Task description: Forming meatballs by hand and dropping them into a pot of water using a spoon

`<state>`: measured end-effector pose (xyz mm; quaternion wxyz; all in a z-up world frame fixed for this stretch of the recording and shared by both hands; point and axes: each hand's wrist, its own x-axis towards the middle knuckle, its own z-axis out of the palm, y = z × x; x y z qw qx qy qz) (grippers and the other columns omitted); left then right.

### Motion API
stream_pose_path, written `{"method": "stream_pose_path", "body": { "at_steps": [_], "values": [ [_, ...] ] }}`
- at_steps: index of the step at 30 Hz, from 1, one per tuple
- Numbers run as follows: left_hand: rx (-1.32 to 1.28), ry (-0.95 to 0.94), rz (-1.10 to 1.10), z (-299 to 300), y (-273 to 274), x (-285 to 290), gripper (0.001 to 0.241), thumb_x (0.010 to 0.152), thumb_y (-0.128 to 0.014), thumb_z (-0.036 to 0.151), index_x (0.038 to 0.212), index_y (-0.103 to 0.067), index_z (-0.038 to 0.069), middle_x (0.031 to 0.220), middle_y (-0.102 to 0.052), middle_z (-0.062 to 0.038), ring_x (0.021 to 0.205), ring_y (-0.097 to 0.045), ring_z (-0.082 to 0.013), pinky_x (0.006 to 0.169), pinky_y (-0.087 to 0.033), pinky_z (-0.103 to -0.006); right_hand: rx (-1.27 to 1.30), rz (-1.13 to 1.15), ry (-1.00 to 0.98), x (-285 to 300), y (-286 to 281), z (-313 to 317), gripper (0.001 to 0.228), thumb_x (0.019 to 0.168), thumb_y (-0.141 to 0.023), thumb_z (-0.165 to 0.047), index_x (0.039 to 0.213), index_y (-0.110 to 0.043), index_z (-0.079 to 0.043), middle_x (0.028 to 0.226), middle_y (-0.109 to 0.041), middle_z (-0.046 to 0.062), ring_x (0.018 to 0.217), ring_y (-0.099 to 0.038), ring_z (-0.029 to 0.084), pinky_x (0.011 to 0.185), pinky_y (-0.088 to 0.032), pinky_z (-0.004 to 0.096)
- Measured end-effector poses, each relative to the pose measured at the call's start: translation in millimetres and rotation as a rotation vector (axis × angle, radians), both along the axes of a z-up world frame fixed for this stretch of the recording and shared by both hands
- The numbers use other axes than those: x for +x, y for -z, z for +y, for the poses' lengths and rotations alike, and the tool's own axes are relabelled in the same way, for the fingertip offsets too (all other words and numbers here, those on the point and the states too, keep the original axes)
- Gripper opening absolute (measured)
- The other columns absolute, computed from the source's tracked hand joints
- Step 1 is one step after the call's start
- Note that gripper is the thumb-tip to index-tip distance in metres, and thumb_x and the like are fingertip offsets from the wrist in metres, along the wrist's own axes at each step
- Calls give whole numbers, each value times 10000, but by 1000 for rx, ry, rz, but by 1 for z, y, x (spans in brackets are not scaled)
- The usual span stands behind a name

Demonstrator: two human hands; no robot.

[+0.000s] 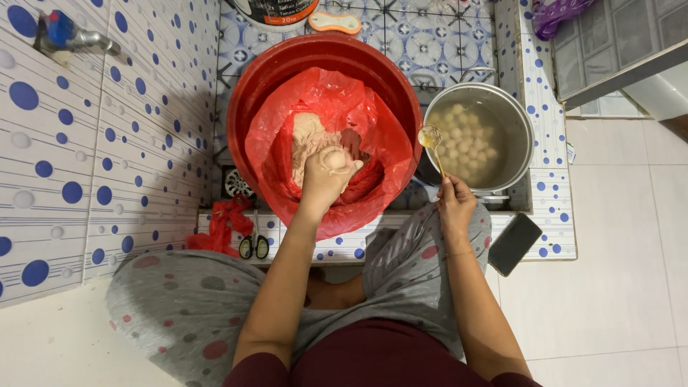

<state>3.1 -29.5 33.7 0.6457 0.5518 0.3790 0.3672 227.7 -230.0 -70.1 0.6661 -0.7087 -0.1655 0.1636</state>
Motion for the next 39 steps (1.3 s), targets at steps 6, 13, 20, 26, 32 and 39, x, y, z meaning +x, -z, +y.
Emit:
{"method": "stream_pose_path", "body": {
  "at_steps": [6, 13, 20, 26, 32, 39],
  "values": [
    [55, 8, -32, -4, -24, -3, 293, 725, -889, 98, 656, -608, 51, 458, -559, -46, 442, -538, -67, 465, -449, -190, 18, 25, 7, 1, 1, 0, 186, 1060, -583, -90, 1173, -709, -15, 567, -504, 85, 346, -411, 93, 338, -353, 216],
    [-32, 137, -267, 1, 1, -1, 36, 874, -681, 70, 877, -645, 77, 688, -602, -71, 573, -644, -152, 495, -527, -259, 15, 28, 5, 0, 1, 1, 197, 1062, -579, -103, 1185, -707, -18, 573, -496, 79, 349, -412, 85, 337, -346, 209],
    [-162, 90, -187, -8, -27, -3, 226, 817, -832, 88, 983, -698, 14, 635, -642, -75, 461, -560, -71, 383, -483, -197, 7, 7, -5, 3, 7, -1, 198, 1063, -581, -100, 1186, -708, -10, 578, -508, 86, 352, -412, 87, 336, -352, 216],
    [34, 25, -59, -2, 2, 3, 221, 694, -891, 57, 816, -707, 49, 626, -649, -55, 574, -578, -75, 552, -531, -243, 25, 23, -9, 5, 9, -1, 191, 1062, -585, -100, 1182, -702, -8, 577, -493, 82, 346, -406, 86, 336, -338, 214],
    [48, -5, -4, -10, -20, -3, 256, 693, -883, 105, 659, -633, 65, 528, -547, -19, 546, -512, -68, 548, -460, -225, 32, 39, 11, 2, 5, 1, 174, 1057, -593, -94, 1159, -710, -16, 563, -496, 77, 343, -410, 94, 339, -334, 215],
    [-49, 128, -240, -1, -9, -3, 145, 948, -688, 190, 847, -671, 87, 670, -590, 10, 677, -595, -68, 598, -518, -202, 34, 29, 9, 2, 5, 0, 178, 1059, -596, -102, 1164, -709, -14, 570, -496, 78, 341, -408, 86, 336, -333, 214]
  ]
}}
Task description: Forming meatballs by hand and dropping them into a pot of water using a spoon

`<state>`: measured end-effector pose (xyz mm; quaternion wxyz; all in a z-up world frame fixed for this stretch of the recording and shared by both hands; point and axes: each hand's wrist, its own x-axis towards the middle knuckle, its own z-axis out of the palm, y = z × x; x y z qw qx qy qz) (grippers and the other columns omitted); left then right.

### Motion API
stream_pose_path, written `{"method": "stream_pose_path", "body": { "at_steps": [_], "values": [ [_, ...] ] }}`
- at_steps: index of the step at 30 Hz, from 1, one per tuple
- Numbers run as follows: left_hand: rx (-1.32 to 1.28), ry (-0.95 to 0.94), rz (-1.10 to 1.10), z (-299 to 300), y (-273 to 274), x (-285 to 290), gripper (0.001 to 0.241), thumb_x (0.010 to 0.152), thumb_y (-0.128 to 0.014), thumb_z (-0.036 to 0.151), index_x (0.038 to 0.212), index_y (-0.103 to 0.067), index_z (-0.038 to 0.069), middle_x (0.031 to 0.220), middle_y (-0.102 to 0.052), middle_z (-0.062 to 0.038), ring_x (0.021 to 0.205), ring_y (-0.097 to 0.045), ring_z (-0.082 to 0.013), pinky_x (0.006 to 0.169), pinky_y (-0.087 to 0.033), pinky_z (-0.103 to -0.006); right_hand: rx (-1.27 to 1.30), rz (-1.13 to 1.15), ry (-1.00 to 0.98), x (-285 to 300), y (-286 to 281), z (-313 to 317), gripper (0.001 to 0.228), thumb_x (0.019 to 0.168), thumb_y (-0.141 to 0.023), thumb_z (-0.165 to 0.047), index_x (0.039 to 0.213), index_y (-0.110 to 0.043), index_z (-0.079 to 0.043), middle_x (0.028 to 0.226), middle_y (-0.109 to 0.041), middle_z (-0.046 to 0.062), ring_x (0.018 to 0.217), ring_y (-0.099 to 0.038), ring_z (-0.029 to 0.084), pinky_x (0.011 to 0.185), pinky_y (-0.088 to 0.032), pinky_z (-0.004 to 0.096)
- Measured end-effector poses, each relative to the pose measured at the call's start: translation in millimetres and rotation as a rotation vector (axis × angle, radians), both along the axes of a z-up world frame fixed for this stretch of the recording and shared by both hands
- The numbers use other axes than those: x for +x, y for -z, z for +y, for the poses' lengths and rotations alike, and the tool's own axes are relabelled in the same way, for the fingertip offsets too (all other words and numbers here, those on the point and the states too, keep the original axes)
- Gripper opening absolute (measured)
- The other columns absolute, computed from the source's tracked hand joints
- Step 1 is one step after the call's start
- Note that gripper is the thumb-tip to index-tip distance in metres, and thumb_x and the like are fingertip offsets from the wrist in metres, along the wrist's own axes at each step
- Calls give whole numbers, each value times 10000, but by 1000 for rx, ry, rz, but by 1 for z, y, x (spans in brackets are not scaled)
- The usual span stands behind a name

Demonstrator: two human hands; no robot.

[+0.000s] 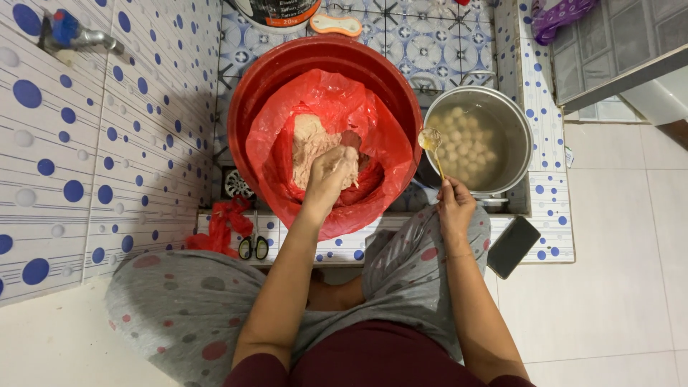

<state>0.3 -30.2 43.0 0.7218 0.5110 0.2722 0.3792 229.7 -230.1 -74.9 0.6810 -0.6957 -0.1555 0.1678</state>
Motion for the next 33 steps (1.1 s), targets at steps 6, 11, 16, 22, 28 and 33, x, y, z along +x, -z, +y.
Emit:
{"method": "stream_pose_path", "body": {
  "at_steps": [6, 11, 16, 22, 28, 33],
  "values": [
    [-74, -16, -2, -6, -25, -1, 323, 798, -862, 50, 1069, -694, -4, 804, -727, -152, 844, -756, -193, 816, -622, -294, -9, -24, -18, 0, 0, -1, 196, 1065, -581, -108, 1185, -702, -11, 586, -499, 83, 345, -411, 84, 334, -339, 212],
    [23, -82, 119, -5, -16, 3, 197, 727, -851, 6, 878, -727, 26, 562, -570, -7, 585, -615, -64, 625, -574, -220, -21, -33, -17, -1, -3, -1, 192, 1064, -581, -90, 1179, -706, 0, 583, -502, 87, 346, -409, 86, 333, -343, 216],
    [40, -149, 337, -8, -1, 5, 191, 717, -844, 111, 638, -671, 98, 458, -528, -23, 471, -514, -65, 490, -481, -268, -6, 7, 8, -2, -6, -2, 174, 1055, -593, -83, 1159, -715, -14, 567, -500, 85, 340, -408, 94, 334, -338, 219],
    [29, -57, 61, -2, -22, -1, 272, 724, -908, 82, 793, -646, 57, 541, -564, -17, 515, -548, -45, 518, -504, -198, 25, 18, -13, -19, -46, 0, 157, 1060, -598, -80, 1150, -702, -5, 580, -502, 67, 368, -397, 79, 352, -344, 225],
    [-92, -21, -4, -9, -11, 5, 180, 888, -804, 124, 908, -672, 2, 535, -583, -102, 429, -526, -79, 438, -551, -246, -57, -206, -78, -61, -135, 9, 148, 1049, -624, -36, 1128, -744, 4, 554, -530, 77, 414, -465, 114, 390, -385, 241],
    [11, -52, 179, -12, -21, 6, 344, 703, -922, 103, 1001, -757, 60, 866, -768, -106, 735, -670, -78, 698, -600, -254, -242, -927, -246, -97, -197, 16, 213, 955, -711, 44, 1117, -806, -57, 836, -770, 113, 764, -746, 309, 678, -575, 370]
  ]
}}
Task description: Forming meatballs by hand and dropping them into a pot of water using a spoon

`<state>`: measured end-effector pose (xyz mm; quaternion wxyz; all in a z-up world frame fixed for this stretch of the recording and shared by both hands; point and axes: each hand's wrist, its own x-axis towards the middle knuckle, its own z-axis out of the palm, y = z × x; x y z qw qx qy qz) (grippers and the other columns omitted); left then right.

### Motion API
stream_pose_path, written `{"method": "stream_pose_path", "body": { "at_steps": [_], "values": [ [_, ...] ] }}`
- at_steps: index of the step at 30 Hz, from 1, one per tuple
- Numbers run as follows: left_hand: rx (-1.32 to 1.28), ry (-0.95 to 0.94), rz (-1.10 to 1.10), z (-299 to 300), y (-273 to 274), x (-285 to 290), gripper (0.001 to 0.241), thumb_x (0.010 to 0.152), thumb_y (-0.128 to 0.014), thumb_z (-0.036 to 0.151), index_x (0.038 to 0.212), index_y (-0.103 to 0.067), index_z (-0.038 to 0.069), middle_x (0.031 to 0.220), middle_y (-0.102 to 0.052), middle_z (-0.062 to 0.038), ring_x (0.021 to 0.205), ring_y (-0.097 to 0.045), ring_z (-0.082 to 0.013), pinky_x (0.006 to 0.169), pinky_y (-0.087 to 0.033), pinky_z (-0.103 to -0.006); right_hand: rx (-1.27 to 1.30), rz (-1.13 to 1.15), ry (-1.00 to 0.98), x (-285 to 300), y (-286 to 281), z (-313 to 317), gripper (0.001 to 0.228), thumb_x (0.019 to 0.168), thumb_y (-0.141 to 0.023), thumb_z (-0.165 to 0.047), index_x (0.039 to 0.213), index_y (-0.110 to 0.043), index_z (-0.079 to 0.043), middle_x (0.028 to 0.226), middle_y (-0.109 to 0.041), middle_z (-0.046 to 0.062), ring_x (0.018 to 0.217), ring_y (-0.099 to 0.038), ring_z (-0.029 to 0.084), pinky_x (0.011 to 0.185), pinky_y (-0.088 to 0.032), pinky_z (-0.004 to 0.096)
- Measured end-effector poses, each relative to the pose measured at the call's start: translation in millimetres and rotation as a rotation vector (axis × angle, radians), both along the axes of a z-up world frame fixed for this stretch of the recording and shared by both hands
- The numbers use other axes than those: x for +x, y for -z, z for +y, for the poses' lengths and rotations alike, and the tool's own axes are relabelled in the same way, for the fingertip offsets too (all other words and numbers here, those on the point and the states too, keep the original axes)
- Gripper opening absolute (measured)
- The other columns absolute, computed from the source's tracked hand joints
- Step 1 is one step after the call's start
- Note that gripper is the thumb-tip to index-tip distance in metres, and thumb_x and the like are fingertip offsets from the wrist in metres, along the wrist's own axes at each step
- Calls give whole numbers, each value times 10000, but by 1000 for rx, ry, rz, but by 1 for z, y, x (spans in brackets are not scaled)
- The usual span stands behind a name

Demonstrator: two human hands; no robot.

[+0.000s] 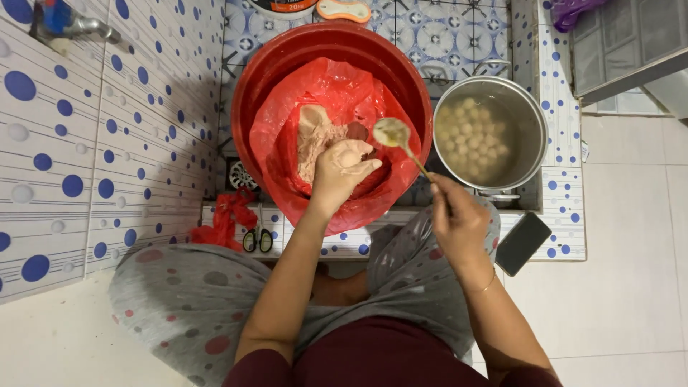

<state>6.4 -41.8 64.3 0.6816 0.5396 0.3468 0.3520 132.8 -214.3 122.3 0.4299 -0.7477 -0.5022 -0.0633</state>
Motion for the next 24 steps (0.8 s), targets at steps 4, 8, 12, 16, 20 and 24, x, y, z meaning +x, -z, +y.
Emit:
{"method": "stream_pose_path", "body": {
  "at_steps": [4, 8, 12, 16, 20, 24],
  "values": [
    [-45, 24, -13, 3, 19, 4, 302, 715, -908, 46, 963, -741, 6, 874, -757, -146, 789, -714, -136, 778, -621, -305, -36, -192, -49, -14, -12, 10, 219, 934, -718, 25, 1107, -800, -81, 855, -775, 85, 772, -751, 285, 685, -584, 345],
    [-26, 12, 9, 3, 10, -2, 190, 699, -855, -21, 813, -704, -7, 713, -728, -110, 694, -702, -110, 679, -610, -271, -84, -322, -44, -16, -9, 9, 209, 939, -729, -35, 1109, -803, -130, 698, -677, 6, 607, -691, 215, 571, -558, 312],
    [-103, -30, 84, 2, -10, 2, 205, 687, -879, 46, 694, -680, -4, 598, -654, -53, 563, -623, -103, 574, -559, -290, -103, -384, -79, -25, -20, 11, 207, 933, -708, -7, 1098, -782, -106, 658, -653, 40, 569, -678, 240, 527, -549, 324],
    [-117, -51, 79, 4, 24, 9, 189, 704, -855, 73, 648, -675, 62, 483, -616, -53, 418, -603, -118, 467, -521, -255, -142, -423, -76, -30, -14, 16, 192, 951, -679, -47, 1104, -766, -122, 658, -635, 31, 574, -683, 235, 515, -546, 334],
    [-41, -72, 177, 4, 59, 7, 160, 690, -849, 79, 818, -755, 67, 698, -721, -48, 708, -682, -111, 708, -566, -306, -187, -297, -104, -40, 3, 18, 198, 927, -669, -10, 1083, -764, -87, 640, -649, 58, 547, -686, 243, 489, -547, 328],
    [205, 6, 502, 3, 66, -4, 242, 916, -565, 101, 968, -765, -26, 834, -734, -243, 912, -721, -438, 786, -561, -482, -254, 292, -114, -33, 13, 18, 140, 968, -664, -24, 1033, -789, -28, 679, -727, 125, 591, -728, 285, 490, -531, 342]
  ]
}}
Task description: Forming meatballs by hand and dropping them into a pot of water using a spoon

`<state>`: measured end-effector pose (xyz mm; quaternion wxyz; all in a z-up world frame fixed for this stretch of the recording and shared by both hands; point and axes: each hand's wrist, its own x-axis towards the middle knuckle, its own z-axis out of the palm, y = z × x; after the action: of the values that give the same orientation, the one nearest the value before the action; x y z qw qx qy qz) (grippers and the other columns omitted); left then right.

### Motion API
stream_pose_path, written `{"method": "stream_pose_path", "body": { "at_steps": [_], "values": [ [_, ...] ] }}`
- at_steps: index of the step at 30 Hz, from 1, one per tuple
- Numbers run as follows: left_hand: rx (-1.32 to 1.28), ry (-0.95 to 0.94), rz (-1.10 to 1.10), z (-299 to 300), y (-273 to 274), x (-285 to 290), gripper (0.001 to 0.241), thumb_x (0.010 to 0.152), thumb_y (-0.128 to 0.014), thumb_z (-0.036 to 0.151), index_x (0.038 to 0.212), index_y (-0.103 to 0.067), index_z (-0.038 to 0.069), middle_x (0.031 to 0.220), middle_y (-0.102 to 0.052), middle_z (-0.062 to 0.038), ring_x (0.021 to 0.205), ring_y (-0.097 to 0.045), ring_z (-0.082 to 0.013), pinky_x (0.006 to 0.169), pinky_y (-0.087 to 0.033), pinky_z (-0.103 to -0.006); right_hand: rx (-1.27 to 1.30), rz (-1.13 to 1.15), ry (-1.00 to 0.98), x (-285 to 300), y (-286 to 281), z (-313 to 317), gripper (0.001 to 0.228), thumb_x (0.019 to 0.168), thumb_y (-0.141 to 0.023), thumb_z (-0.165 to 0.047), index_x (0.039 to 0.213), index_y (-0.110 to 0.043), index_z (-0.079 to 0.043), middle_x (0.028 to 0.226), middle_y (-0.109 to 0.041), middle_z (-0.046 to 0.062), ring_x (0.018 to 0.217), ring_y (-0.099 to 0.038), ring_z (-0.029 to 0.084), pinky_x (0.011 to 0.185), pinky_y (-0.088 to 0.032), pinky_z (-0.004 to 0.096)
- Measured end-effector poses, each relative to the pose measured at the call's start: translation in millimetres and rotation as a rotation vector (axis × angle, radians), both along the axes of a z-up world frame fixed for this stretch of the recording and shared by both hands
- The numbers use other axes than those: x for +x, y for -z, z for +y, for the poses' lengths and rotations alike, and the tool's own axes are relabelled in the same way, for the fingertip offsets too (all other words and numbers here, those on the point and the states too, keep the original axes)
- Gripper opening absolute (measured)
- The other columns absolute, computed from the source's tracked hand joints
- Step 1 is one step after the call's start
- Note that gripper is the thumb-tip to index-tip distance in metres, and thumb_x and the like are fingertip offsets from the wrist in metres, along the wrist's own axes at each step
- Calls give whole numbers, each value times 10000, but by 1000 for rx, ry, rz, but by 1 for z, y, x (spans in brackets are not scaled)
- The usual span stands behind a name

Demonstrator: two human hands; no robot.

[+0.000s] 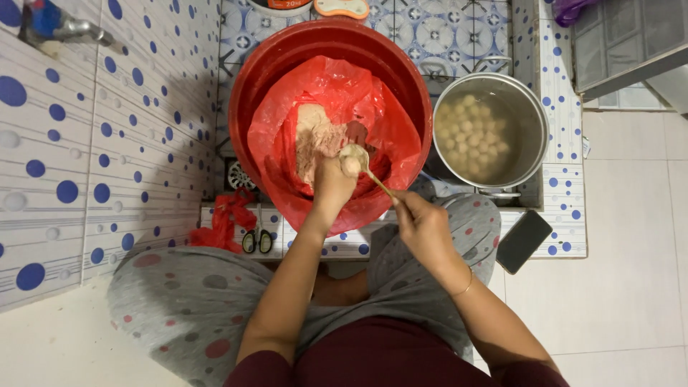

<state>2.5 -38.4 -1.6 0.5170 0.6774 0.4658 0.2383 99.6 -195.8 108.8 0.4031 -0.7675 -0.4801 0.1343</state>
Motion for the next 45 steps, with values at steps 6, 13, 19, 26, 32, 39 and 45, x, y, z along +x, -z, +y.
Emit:
{"method": "stream_pose_path", "body": {
  "at_steps": [6, 13, 19, 26, 32, 39, 45],
  "values": [
    [145, 189, 322, 5, 6, 1, 187, 841, -726, 216, 991, -780, 118, 826, -745, -176, 919, -723, -424, 809, -583, -530, -91, 766, 155, 32, 50, -28, 147, 966, -635, -54, 993, -749, 35, 474, -499, 85, 285, -440, 134, 267, -364, 289],
    [268, 112, 305, 18, 82, -1, 103, 841, -674, 138, 874, -765, 101, 735, -732, -135, 821, -720, -420, 775, -589, -485, -54, 566, 389, 127, 54, -68, 124, 946, -637, -58, 938, -756, -26, 497, -488, 48, 336, -444, 104, 318, -369, 245],
    [315, 58, 271, 19, 91, -3, 95, 805, -771, 213, 782, -717, 138, 684, -696, -119, 788, -705, -400, 709, -582, -476, -235, -186, 439, 247, 109, -112, 138, 1043, -686, -74, 1119, -801, -69, 845, -728, 224, 866, -701, 457, 739, -525, 473],
    [255, 20, 241, 19, 111, -5, 126, 760, -803, 231, 730, -695, 174, 642, -654, -107, 751, -692, -382, 661, -555, -451, -494, -365, 574, 334, 209, -145, 163, 1044, -678, -214, 1129, -808, -169, 826, -748, 132, 848, -741, 382, 734, -589, 459],
    [264, 11, 266, 15, 94, -6, 140, 754, -812, 255, 718, -696, 185, 615, -625, -120, 732, -685, -387, 642, -550, -455, -417, -405, 539, 331, 213, -147, 152, 1036, -676, -151, 1117, -803, -127, 817, -736, 173, 847, -732, 417, 741, -582, 481],
    [523, -89, 23, 22, 28, -11, 129, 748, -799, 130, 773, -677, 98, 688, -652, -194, 722, -688, -406, 630, -543, -456, 182, 397, 597, 227, 135, -106, 194, 1098, -563, -129, 1183, -686, -4, 653, -542, 46, 457, -535, 136, 420, -449, 252],
    [247, -56, 91, 43, 36, -16, 276, 799, -782, 190, 1011, -684, 45, 896, -710, -255, 955, -684, -475, 803, -535, -572, 218, 496, 507, 136, 156, -86, 162, 1069, -589, -111, 1112, -741, -77, 550, -512, 7, 435, -502, 79, 404, -378, 206]
  ]
}}
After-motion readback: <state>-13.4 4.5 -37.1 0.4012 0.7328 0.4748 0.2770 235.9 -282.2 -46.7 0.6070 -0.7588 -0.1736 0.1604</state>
